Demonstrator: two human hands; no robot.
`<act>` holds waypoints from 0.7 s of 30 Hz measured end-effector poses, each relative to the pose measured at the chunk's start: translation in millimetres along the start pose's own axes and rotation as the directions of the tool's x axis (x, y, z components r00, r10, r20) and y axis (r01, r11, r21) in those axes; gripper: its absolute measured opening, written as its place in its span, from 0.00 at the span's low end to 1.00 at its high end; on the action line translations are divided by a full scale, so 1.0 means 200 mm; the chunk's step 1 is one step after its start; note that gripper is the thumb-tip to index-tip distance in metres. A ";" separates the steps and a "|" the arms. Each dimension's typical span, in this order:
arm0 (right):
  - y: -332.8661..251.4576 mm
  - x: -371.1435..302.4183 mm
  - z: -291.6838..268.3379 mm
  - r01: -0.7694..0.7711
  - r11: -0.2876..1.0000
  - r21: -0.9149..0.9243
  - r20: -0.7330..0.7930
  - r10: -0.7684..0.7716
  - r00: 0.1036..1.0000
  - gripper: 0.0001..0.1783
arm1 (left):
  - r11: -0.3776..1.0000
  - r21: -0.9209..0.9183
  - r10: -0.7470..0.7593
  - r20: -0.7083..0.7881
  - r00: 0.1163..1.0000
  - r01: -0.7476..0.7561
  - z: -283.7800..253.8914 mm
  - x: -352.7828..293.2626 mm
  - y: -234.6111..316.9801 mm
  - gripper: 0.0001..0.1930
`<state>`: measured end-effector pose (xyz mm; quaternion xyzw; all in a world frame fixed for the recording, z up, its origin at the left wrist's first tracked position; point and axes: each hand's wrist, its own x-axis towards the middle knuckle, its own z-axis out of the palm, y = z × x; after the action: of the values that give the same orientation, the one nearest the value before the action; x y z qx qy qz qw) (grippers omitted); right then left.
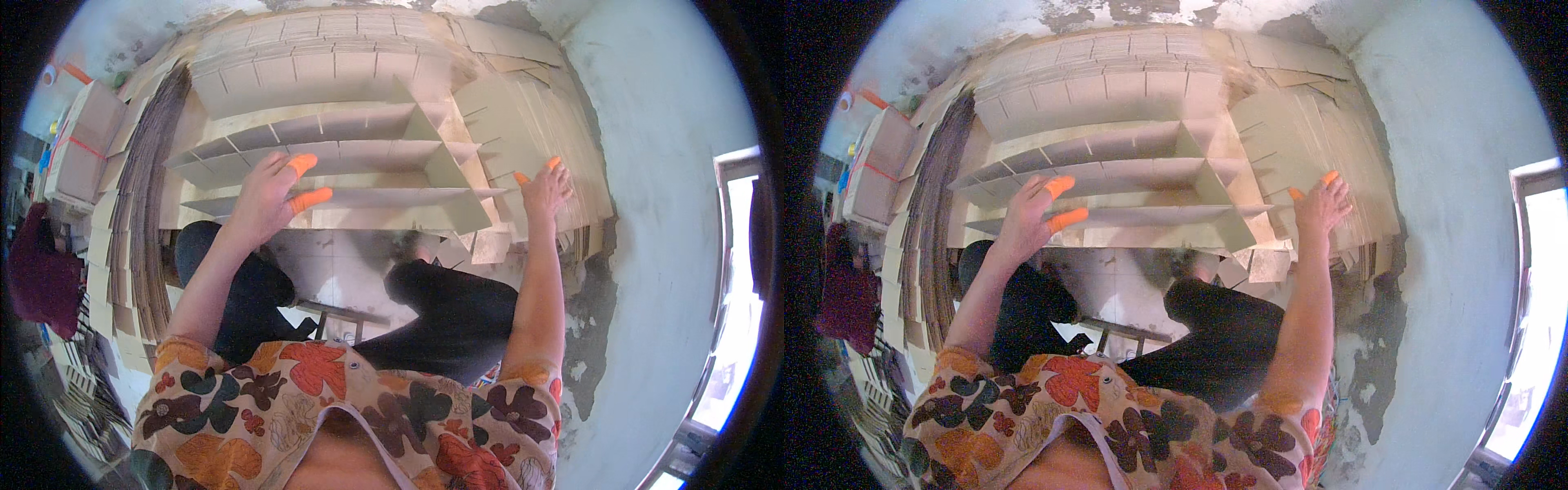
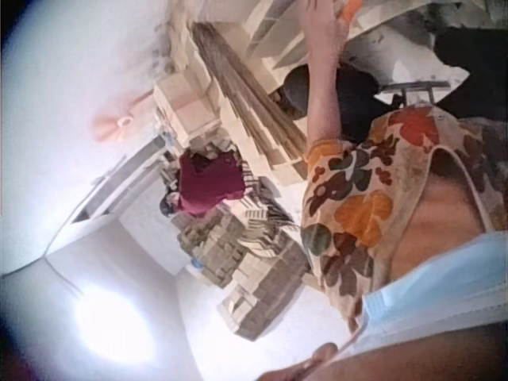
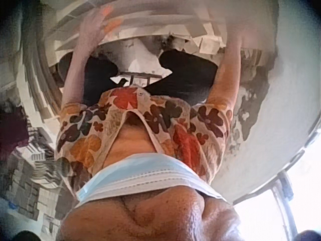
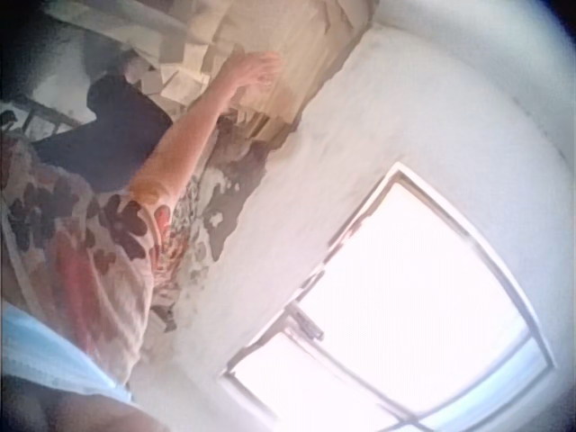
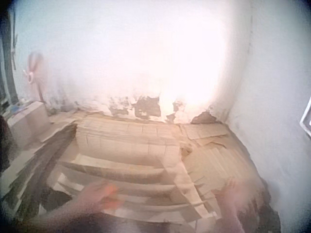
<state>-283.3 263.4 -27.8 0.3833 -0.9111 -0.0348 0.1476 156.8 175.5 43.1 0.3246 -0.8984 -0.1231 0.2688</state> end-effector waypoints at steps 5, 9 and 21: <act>0.07 0.02 0.15 0.047 0.998 0.033 -0.097 -0.044 0.994 0.37 | 0.999 -0.017 0.032 -0.019 0.999 -0.032 0.02 -0.02 0.01 0.25; 0.16 0.05 0.13 -0.020 0.996 0.083 -0.106 0.029 0.994 0.33 | 0.999 -0.021 0.045 -0.070 0.997 -0.047 0.04 -0.02 0.02 0.25; 0.29 0.11 -0.01 -0.101 0.855 0.509 0.037 0.096 0.995 0.17 | 0.999 -0.033 0.029 -0.059 0.998 -0.031 0.11 -0.05 0.03 0.24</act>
<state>-337.2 288.1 -11.2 0.3615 -0.9069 0.2133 0.0376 148.1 188.3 23.0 0.3100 -0.8927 -0.1247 0.3024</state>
